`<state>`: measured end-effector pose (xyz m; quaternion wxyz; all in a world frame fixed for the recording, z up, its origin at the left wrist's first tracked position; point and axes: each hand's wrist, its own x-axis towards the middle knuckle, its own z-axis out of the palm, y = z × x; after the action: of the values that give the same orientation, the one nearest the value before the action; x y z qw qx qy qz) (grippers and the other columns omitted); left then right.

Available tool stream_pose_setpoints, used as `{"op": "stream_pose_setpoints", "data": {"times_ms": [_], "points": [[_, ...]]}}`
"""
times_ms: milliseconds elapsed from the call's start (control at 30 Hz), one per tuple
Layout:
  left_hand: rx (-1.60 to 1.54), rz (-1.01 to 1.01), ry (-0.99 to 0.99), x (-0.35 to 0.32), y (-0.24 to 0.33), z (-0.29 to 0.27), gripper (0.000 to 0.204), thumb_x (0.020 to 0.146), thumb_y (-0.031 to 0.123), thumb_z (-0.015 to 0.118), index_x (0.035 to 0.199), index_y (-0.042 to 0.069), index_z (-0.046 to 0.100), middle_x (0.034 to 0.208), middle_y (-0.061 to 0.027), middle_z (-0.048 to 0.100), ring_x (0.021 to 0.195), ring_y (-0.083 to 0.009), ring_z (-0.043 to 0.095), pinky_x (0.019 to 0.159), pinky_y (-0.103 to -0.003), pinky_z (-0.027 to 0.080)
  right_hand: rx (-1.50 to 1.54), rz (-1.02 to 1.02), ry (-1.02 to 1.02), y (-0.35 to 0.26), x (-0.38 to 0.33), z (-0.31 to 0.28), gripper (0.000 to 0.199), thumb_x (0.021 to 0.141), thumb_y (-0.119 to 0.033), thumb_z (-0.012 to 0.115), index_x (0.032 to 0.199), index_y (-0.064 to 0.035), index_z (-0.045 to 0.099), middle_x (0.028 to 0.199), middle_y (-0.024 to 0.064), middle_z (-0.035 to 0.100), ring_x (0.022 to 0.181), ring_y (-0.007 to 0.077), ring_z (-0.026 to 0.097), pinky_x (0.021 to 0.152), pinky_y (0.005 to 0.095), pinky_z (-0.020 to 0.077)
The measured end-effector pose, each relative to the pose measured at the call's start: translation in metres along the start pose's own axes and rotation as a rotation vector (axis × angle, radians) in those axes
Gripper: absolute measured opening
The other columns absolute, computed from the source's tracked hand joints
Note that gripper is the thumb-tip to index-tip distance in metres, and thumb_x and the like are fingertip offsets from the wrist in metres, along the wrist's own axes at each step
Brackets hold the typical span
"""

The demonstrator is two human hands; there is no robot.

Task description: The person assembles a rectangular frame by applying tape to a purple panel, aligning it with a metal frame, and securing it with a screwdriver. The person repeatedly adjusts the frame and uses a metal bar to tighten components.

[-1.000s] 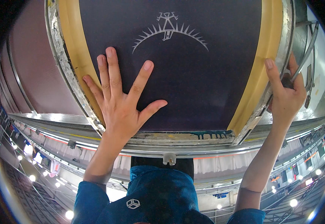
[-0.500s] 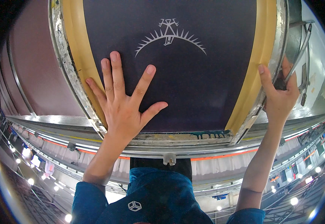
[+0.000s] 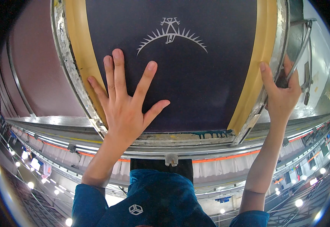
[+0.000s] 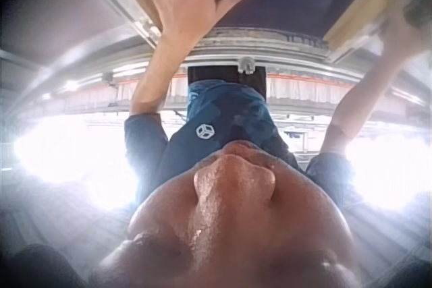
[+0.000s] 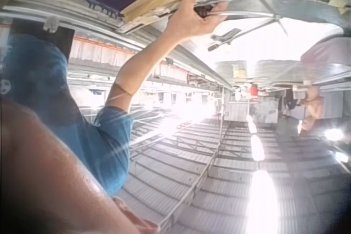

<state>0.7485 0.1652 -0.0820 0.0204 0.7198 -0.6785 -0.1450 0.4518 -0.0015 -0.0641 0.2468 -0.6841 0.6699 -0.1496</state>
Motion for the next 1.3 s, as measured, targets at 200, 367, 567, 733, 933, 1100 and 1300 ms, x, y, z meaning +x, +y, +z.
{"op": "stream_pose_setpoints", "data": {"times_ms": [200, 367, 567, 733, 933, 1100, 1300], "points": [[0.017, 0.014, 0.011, 0.000, -0.001, 0.001, 0.085, 0.081, 0.076, 0.061, 0.155, 0.040, 0.040, 0.165, -0.0256, 0.017, 0.153, -0.0455, 0.016, 0.113, -0.075, 0.005, 0.038, 0.010, 0.002, -0.004, 0.000, 0.002, 0.056, 0.086, -0.024, 0.083, 0.129, 0.0055, 0.063, 0.107, 0.0122, 0.072, 0.094, 0.0142, 0.068, 0.083, 0.0284, 0.0547], [-0.009, 0.029, 0.059, 0.007, -0.003, -0.009, 0.079, 0.080, 0.073, 0.065, 0.149, 0.038, 0.049, 0.164, -0.0233, 0.023, 0.150, -0.0431, 0.025, 0.115, -0.073, 0.008, 0.037, 0.002, 0.001, 0.001, -0.001, 0.002, 0.055, 0.086, -0.021, 0.083, 0.131, 0.0048, 0.062, 0.106, 0.0113, 0.072, 0.092, 0.0133, 0.067, 0.084, 0.0271, 0.0536], [-0.091, 0.044, 0.101, 0.041, 0.016, -0.014, 0.075, 0.080, 0.074, 0.063, 0.147, 0.041, 0.051, 0.164, -0.0217, 0.024, 0.151, -0.0405, 0.025, 0.115, -0.072, 0.003, 0.125, 0.001, -0.023, -0.011, -0.001, 0.003, 0.052, 0.086, -0.014, 0.081, 0.131, 0.0043, 0.062, 0.108, 0.0088, 0.072, 0.093, 0.0117, 0.066, 0.086, 0.0259, 0.0518], [0.035, 0.054, 0.054, 0.060, 0.027, 0.000, 0.080, 0.079, 0.084, 0.049, 0.151, 0.047, 0.043, 0.167, -0.0173, 0.020, 0.154, -0.0374, 0.019, 0.115, -0.073, -0.002, 0.136, -0.014, -0.004, -0.010, -0.001, 0.004, 0.054, 0.085, -0.015, 0.082, 0.131, 0.0048, 0.062, 0.108, 0.0095, 0.072, 0.096, 0.0130, 0.066, 0.089, 0.0276, 0.0510], [0.052, 0.054, 0.023, 0.060, 0.027, -0.001, 0.080, 0.080, 0.085, 0.048, 0.150, 0.047, 0.044, 0.166, -0.0194, 0.022, 0.154, -0.0394, 0.019, 0.116, -0.072, -0.002, 0.107, -0.011, 0.009, -0.010, 0.000, 0.004, 0.057, 0.083, -0.018, 0.084, 0.131, 0.0051, 0.062, 0.108, 0.0112, 0.072, 0.098, 0.0147, 0.066, 0.092, 0.0292, 0.0507], [0.049, 0.052, 0.042, 0.060, 0.027, 0.001, 0.079, 0.081, 0.084, 0.049, 0.150, 0.046, 0.046, 0.166, -0.0200, 0.022, 0.154, -0.0398, 0.018, 0.116, -0.071, -0.002, 0.111, -0.023, -0.008, -0.005, 0.000, 0.002, 0.059, 0.082, -0.018, 0.084, 0.132, 0.0051, 0.061, 0.110, 0.0118, 0.071, 0.100, 0.0161, 0.067, 0.093, 0.0303, 0.0506], [0.043, 0.055, 0.041, 0.060, 0.028, 0.000, 0.080, 0.079, 0.084, 0.052, 0.148, 0.044, 0.049, 0.166, -0.0197, 0.022, 0.154, -0.0390, 0.019, 0.117, -0.070, -0.001, 0.125, -0.040, -0.010, -0.002, 0.000, 0.001, 0.061, 0.082, -0.017, 0.084, 0.133, 0.0050, 0.060, 0.111, 0.0115, 0.071, 0.102, 0.0167, 0.067, 0.094, 0.0306, 0.0500]]}}
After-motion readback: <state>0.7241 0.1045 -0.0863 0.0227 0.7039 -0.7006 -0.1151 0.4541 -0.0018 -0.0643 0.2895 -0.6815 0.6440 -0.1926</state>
